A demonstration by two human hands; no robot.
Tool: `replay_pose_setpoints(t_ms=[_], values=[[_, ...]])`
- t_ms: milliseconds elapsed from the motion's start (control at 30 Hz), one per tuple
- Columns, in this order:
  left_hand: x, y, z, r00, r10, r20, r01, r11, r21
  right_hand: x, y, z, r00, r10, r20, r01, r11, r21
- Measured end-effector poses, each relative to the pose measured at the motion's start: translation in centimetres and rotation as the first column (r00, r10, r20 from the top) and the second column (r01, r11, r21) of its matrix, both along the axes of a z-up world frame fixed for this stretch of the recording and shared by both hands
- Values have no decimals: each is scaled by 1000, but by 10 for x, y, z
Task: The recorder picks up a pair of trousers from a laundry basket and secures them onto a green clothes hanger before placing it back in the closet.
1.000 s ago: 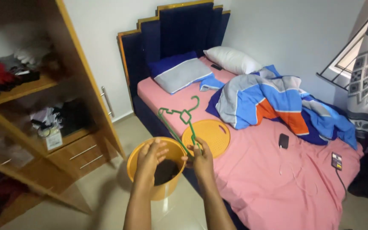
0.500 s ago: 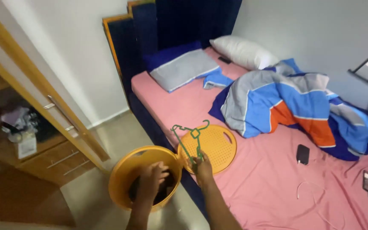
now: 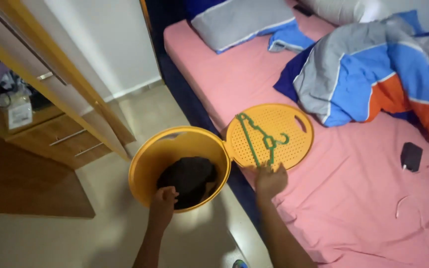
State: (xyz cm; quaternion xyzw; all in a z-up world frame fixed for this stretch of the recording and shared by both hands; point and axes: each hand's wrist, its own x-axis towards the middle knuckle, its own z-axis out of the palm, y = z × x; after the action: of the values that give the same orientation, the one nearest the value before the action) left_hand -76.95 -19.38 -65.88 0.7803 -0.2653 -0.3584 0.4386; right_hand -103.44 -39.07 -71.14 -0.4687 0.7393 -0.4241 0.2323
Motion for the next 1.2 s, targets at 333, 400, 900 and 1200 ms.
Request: replay_pose_setpoints(t_ms=[333,400,900,1200], values=[[36,-14,-112,878,33,477,-15,999,-41,218,11,-153,567,817,107,-824,561,82],[24,-16,-94,844,64,532,-61,998,-24,239,5,-171,491,871,-5,-848,479,226],[16,-24,-82,693,233,682,-257,964,-68,291,-36,-202,22,995,-96,-503,94,859],[13,-25,-82,661,283,695,-275,953,-126,273,-38,-247,339,932,-132,-349,255,902]])
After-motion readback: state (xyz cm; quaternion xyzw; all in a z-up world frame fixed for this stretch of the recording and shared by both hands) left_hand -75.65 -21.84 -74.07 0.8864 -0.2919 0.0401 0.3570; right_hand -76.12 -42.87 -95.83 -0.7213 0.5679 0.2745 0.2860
